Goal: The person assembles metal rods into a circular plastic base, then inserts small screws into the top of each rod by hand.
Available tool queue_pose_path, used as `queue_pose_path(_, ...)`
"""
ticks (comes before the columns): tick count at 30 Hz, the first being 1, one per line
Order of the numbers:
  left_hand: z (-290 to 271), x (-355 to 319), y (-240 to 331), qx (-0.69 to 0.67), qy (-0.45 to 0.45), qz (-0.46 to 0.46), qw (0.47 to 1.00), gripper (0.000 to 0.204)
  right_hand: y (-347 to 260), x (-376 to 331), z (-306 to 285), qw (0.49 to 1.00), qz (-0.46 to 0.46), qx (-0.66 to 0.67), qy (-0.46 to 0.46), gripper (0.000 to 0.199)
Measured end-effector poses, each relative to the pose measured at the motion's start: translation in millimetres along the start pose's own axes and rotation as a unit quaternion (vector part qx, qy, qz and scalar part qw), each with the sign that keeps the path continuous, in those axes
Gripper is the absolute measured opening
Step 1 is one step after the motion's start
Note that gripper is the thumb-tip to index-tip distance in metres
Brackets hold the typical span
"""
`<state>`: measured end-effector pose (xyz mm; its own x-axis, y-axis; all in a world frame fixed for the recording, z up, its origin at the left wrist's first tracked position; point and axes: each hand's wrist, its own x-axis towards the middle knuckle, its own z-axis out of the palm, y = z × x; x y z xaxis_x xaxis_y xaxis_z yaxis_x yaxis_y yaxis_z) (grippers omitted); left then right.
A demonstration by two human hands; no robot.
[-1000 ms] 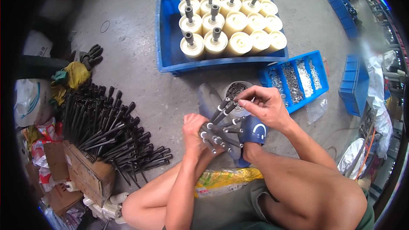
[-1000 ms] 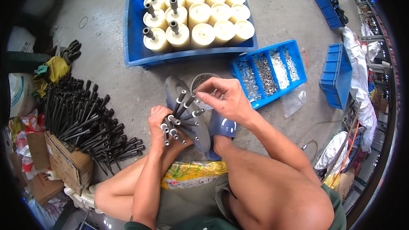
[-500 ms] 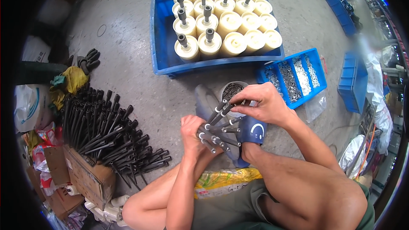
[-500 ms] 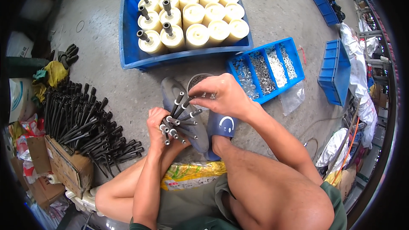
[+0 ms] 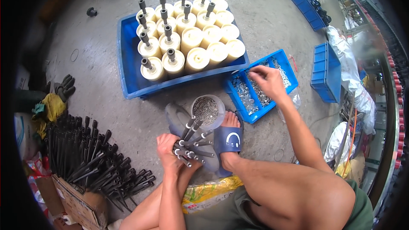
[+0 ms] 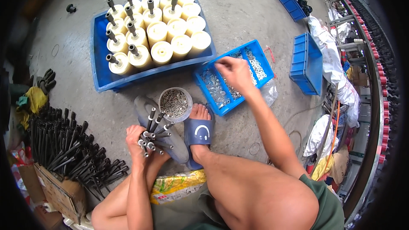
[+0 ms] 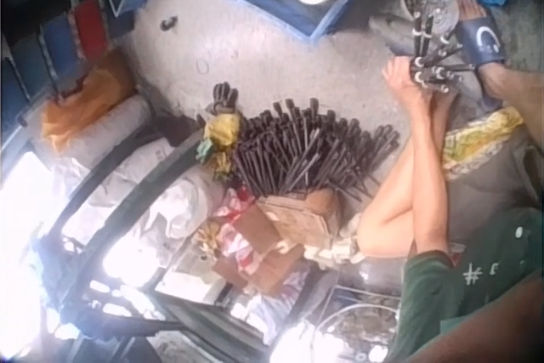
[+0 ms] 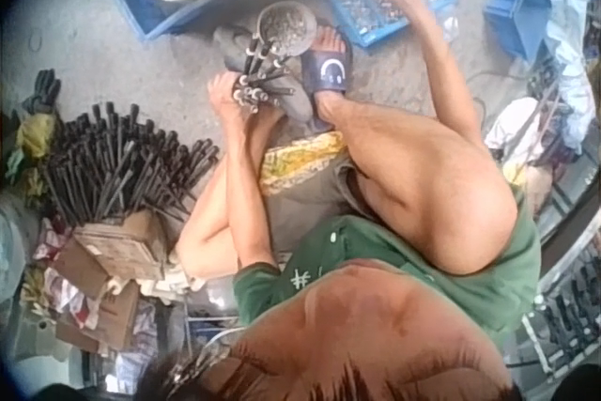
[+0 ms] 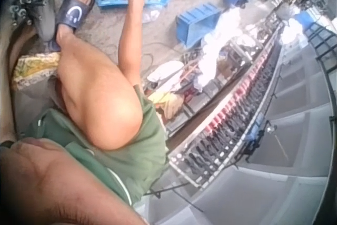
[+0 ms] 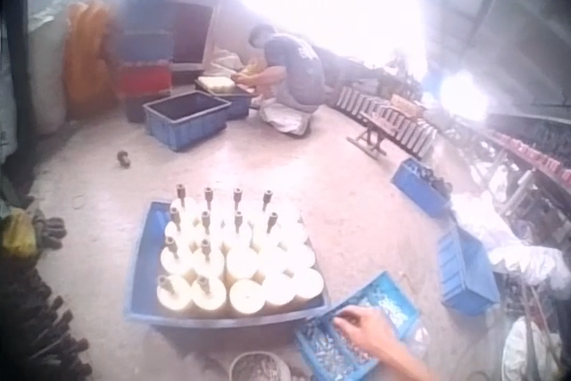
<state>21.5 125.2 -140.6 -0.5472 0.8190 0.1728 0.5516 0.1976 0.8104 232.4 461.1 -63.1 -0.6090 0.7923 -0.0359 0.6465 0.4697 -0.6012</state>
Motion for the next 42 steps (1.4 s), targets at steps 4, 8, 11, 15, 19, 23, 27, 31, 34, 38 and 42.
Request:
queue_pose_path(4, 7, 1, -7, -0.018, 0.003, 0.016, 1.0, 0.022, 72, -6, -2, 0.966, 0.032, -0.236, -0.105, 0.023)
queue_pose_path(8, -2, -1, -2, -0.011, -0.019, -0.014, 1.0, 0.026, 86, -16, 13, 0.974, 0.022, -0.206, -0.094, 0.021)
queue_pose_path(11, -5, 0, -6, -0.019, -0.002, -0.002, 1.0, 0.03, 85, -20, 21, 0.968, 0.007, -0.235, -0.089, 0.018)
queue_pose_path(15, -7, 2, -5, -0.026, 0.001, 0.012, 1.0, 0.03, 79, -20, 23, 0.974, 0.048, -0.207, -0.076, 0.026)
queue_pose_path(19, -4, 2, -5, -0.028, -0.003, 0.015, 1.0, 0.029, 83, -23, 16, 0.969, 0.056, -0.214, -0.114, 0.022)
queue_pose_path(23, 0, 4, -5, -0.022, 0.007, 0.003, 1.0, 0.025, 84, -26, 0, 0.977, 0.05, -0.195, -0.071, 0.02)
queue_pose_path(27, 0, 2, -7, -0.016, 0.007, -0.002, 1.0, 0.027, 66, -23, -15, 0.979, 0.027, -0.195, -0.047, 0.019)
queue_pose_path(31, -6, -2, -9, -0.008, 0.006, -0.011, 1.0, 0.024, -23, -33, 8, 0.987, 0.107, 0.077, -0.096, 0.018)
queue_pose_path(34, -1, 3, -5, -0.024, 0.001, -0.001, 1.0, 0.024, -88, -45, 33, 0.953, 0.11, 0.243, -0.141, 0.014)
queue_pose_path(38, -3, -1, -8, -0.019, 0.007, 0.0, 1.0, 0.024, -117, -35, 67, 0.952, 0.017, 0.248, -0.18, 0.015)
queue_pose_path(42, -5, 0, -8, -0.018, 0.011, 0.0, 1.0, 0.023, -134, -33, 65, 0.927, -0.013, 0.277, -0.254, 0.015)
